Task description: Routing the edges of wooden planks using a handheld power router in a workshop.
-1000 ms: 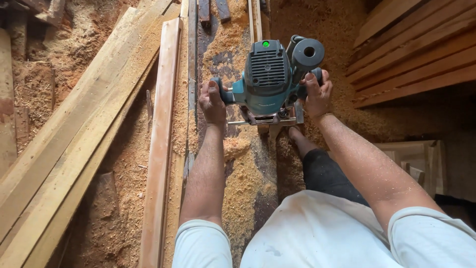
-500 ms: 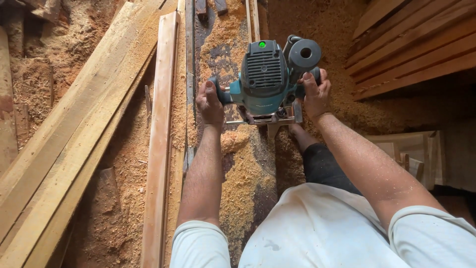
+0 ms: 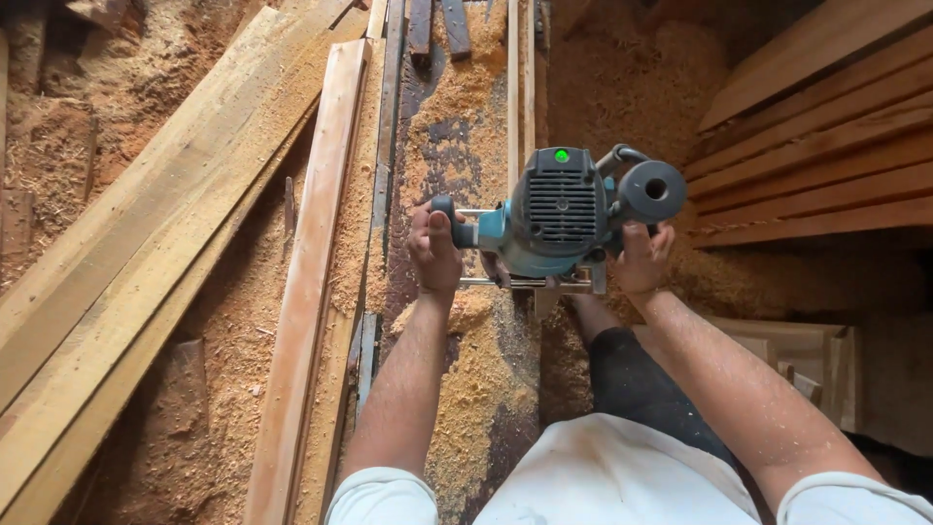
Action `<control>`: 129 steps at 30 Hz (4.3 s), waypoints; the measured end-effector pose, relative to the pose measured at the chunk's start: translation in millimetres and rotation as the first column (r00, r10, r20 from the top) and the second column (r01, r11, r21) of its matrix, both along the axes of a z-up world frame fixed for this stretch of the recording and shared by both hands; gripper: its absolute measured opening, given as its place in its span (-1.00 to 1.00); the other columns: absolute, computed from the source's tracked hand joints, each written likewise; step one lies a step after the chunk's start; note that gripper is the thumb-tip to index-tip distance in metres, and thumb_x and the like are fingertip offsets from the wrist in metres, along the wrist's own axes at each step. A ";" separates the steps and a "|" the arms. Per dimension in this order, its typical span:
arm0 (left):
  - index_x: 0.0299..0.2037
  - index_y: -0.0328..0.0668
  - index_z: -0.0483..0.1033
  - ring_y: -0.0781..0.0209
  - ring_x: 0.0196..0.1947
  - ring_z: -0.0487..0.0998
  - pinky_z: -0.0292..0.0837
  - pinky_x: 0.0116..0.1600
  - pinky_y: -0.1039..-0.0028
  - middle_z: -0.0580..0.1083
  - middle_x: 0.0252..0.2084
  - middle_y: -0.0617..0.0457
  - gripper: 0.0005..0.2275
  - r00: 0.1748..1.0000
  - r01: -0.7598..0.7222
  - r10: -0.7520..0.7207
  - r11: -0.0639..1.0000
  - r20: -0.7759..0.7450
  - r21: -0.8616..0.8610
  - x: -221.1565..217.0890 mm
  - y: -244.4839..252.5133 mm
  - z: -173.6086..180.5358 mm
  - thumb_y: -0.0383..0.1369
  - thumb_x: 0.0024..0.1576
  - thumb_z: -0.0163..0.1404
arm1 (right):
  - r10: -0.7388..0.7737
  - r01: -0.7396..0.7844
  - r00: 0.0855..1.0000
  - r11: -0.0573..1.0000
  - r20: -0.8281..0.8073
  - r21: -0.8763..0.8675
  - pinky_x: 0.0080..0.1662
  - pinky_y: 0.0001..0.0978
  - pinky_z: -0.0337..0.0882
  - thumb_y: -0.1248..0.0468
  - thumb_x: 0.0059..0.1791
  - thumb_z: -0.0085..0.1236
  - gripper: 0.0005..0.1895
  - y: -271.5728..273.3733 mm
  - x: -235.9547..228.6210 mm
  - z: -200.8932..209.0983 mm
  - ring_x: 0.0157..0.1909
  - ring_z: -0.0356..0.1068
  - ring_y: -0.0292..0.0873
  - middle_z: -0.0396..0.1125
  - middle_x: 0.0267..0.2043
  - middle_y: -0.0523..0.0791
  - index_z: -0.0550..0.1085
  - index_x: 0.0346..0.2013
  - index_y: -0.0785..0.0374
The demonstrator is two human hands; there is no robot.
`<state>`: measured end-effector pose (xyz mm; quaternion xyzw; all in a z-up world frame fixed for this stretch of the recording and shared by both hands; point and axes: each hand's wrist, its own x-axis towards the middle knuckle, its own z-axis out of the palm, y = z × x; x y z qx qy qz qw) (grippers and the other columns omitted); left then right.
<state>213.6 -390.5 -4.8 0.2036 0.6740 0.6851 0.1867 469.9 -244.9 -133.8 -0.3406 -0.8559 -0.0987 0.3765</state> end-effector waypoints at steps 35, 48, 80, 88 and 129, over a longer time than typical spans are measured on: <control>-0.38 -0.16 0.41 0.25 -0.55 0.40 0.34 -0.51 0.50 0.40 -0.57 0.00 -0.57 0.998 0.027 -0.023 0.996 -0.061 0.081 -27.2 39.3 -22.6 0.07 -0.01 -0.27 | -0.137 -0.325 0.744 0.781 -0.654 -0.534 -0.32 -0.18 0.30 0.25 -0.05 -0.07 -0.85 22.4 -54.8 79.1 -0.40 0.21 -0.04 0.20 -0.41 0.04 0.39 -0.39 0.28; -0.39 -0.13 0.42 0.34 -0.65 0.40 0.36 -0.62 0.60 0.41 -0.62 0.04 -0.62 0.999 -0.006 0.012 0.990 -0.040 0.143 -68.5 111.0 -39.4 0.02 0.00 -0.21 | -0.185 -0.608 0.505 0.617 -0.843 -0.499 -0.68 -0.43 0.23 0.18 -0.07 0.05 -0.70 85.7 -116.4 108.3 -0.74 0.21 -0.18 0.16 -0.74 -0.01 0.27 -0.61 0.25; -0.47 -0.07 0.40 0.35 -0.67 0.41 0.35 -0.60 0.61 0.41 -0.65 0.08 -0.62 0.995 -0.007 0.022 0.990 -0.102 0.143 -109.6 192.8 -21.9 0.05 -0.01 -0.23 | -0.146 -0.615 0.478 0.649 -0.866 -0.449 -0.65 -0.36 0.31 0.13 -0.09 0.07 -0.72 176.7 -151.4 75.5 -0.64 0.28 -0.13 0.23 -0.61 0.02 0.34 -0.49 0.30; -0.65 -0.07 0.25 0.37 -0.64 0.29 0.19 -0.50 0.59 0.32 -0.67 0.12 -0.62 0.994 0.072 -0.053 0.971 -0.091 0.227 -133.8 234.8 -6.1 0.06 -0.06 -0.24 | -0.217 -0.607 0.542 0.567 -0.812 -0.557 -0.37 -0.42 0.31 -0.06 -0.17 0.05 -0.64 203.2 -178.2 109.1 -0.45 0.18 -0.35 0.15 -0.52 -0.23 0.26 -0.44 0.13; -0.59 -0.14 0.39 0.33 -0.66 0.35 0.26 -0.56 0.54 0.38 -0.67 0.11 -0.57 0.996 -0.008 0.018 0.994 -0.092 0.110 -193.8 344.6 -17.3 0.06 -0.09 -0.30 | -0.127 -0.647 0.499 0.604 -0.857 -0.466 -0.38 -0.32 0.39 -0.05 -0.12 0.03 -0.66 318.7 -236.8 91.6 -0.44 0.26 -0.29 0.19 -0.51 -0.19 0.28 -0.41 0.14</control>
